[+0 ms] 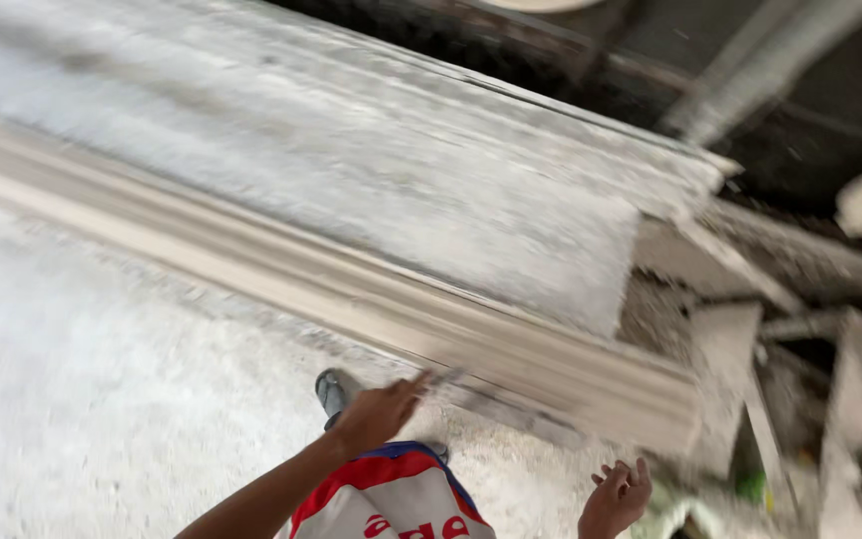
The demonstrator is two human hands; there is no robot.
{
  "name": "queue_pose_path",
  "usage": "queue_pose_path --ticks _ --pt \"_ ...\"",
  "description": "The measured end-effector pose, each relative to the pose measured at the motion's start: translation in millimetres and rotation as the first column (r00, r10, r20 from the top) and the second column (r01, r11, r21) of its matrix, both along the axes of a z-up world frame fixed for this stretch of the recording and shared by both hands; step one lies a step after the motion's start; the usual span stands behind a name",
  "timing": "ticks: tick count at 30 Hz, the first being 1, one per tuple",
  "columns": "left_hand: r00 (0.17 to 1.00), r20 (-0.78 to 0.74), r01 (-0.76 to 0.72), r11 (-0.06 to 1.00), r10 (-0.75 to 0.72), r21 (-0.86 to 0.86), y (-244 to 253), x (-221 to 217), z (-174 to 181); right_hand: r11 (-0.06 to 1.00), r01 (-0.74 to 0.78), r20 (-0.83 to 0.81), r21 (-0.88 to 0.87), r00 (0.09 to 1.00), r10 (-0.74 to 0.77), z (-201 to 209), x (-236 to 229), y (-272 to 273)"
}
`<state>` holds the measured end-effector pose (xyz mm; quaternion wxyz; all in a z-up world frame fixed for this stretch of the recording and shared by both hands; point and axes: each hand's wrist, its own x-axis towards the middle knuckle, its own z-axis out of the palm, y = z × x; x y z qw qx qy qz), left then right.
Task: The person scrapes and cleans a long decorative molding piece using a small metal scraper. They repeatedly remove dried residue from the surface and edges, then wipe the piece with their hand to clear dust.
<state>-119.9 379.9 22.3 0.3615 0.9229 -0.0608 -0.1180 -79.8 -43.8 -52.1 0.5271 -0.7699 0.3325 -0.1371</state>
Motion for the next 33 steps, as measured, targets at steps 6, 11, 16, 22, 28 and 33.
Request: queue_pose_path --ticks 6,11,16,22,28,33 --pt "0.576 0.087 -0.774 0.576 0.813 -0.262 89.7 -99.5 -36.4 0.732 -0.661 0.318 -0.165 0.667 0.674 26.9 54.5 142.2" --pt "0.345 -0.202 -0.898 0.26 0.917 -0.354 157.8 -181.7 -100.3 0.522 -0.824 0.27 -0.221 0.463 0.844 35.2 59.4 298.0" --pt "0.241 -0.017 -0.873 0.208 0.97 -0.442 296.3 -262.6 -121.4 0.354 -0.932 0.267 -0.074 0.323 0.908 25.9 -2.0 484.3" --pt "0.045 -0.439 -0.934 -0.118 0.897 -0.337 461.5 -355.6 -74.6 0.161 -0.978 0.183 0.136 0.184 0.966 10.4 -83.5 692.7" --pt "-0.128 -0.414 -0.881 -0.295 0.901 -0.371 598.1 -413.7 -65.5 -0.052 -0.98 0.083 0.192 -0.036 0.996 5.0 -109.3 854.4" --pt "-0.384 -0.567 -0.713 -0.624 0.729 -0.32 681.0 -411.5 -125.4 -0.322 -0.947 -0.004 0.01 -0.322 0.947 -8.8 -107.2 973.4"
